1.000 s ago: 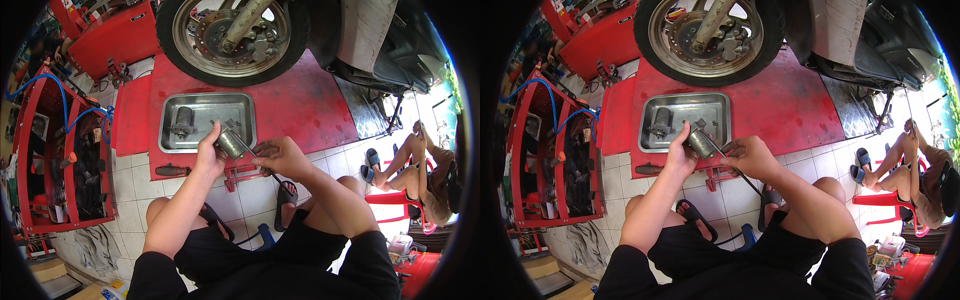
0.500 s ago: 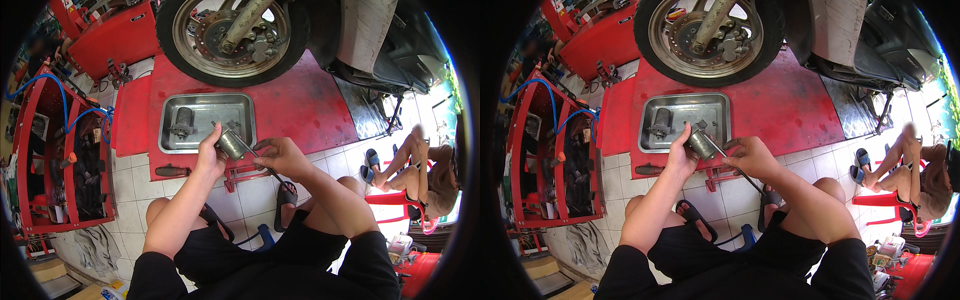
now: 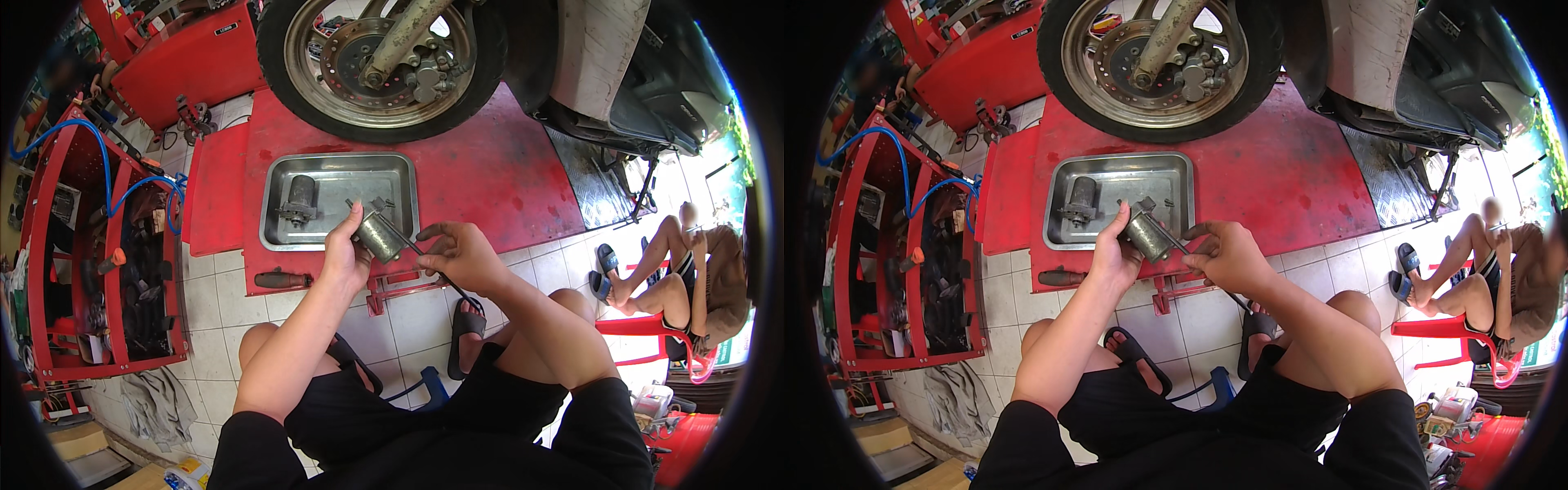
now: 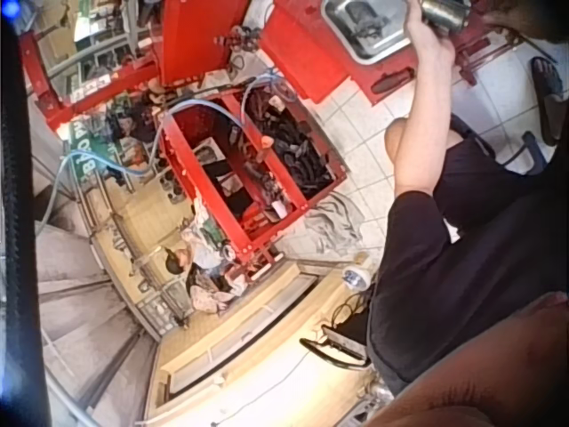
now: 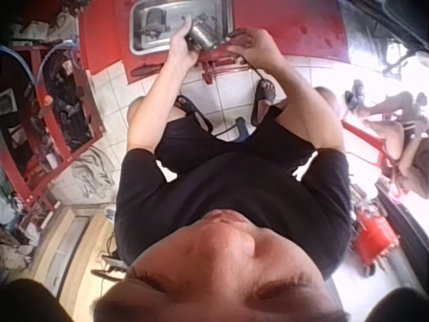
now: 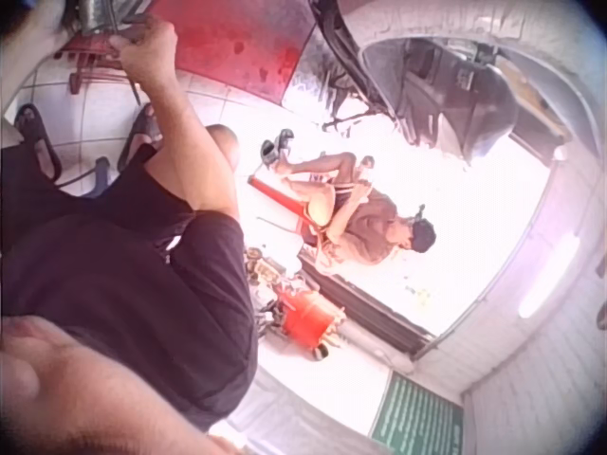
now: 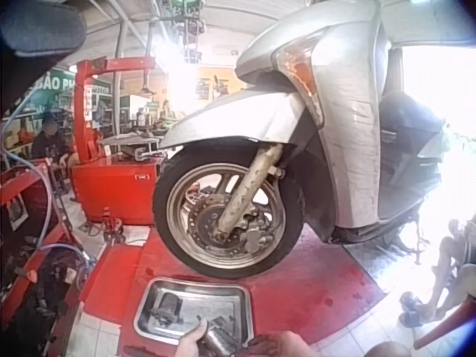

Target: The person sits on the floor in a workshop and uses a screwdriver to disassemble a cylindrical scooter part, likely a starter motor, held in their hands. They remove screws and separate components, placing them into a metal tray on a red lift platform.

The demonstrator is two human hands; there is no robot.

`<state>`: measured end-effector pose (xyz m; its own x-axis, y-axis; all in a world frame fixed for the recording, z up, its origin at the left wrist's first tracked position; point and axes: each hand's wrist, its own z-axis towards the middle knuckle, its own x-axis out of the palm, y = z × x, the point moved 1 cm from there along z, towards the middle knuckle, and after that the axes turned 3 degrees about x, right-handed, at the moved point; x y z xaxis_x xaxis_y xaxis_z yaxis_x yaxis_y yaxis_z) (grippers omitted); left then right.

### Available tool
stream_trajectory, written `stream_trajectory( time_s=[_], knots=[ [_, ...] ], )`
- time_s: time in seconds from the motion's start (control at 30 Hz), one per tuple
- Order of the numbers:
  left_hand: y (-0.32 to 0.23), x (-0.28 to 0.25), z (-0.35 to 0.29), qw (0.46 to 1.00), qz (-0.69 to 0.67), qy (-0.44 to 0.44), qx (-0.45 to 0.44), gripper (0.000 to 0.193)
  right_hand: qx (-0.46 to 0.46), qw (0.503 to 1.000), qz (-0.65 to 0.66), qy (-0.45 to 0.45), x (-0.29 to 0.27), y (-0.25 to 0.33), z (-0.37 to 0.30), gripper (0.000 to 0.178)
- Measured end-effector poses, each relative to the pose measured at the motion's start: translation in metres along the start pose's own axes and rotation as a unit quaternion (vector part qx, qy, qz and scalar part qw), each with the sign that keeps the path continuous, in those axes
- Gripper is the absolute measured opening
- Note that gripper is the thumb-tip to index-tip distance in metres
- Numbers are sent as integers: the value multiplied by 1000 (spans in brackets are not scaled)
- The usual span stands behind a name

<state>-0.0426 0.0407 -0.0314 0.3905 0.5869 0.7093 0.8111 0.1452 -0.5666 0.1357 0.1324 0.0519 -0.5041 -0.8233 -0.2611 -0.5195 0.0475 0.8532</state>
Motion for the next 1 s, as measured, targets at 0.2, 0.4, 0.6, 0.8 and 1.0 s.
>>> stream_trajectory(
  time_s=[0.2, 0.4, 0.6, 0.8, 1.0],
  knots=[
    [1, -1, 1, 1000, 1, -6, 0, 48, -13, 999, -24, -22, 2, 0, -1, 37],
    [2, 2, -3, 1000, -14, -12, -8, 43, -55, 996, -49, -43, 4, 0, -5, 32],
    [2, -1, 1, 1000, -9, -4, 1, 41, -54, 995, -49, -61, 6, 1, 3, 31],
    [6, 2, -2, 1000, 1, -6, -8, 40, -143, 978, -138, -65, 6, -3, -2, 35],
    [7, -2, 1, 1000, 5, 11, -5, 45, -84, 992, -95, -28, 6, -5, 1, 29]
  ],
)
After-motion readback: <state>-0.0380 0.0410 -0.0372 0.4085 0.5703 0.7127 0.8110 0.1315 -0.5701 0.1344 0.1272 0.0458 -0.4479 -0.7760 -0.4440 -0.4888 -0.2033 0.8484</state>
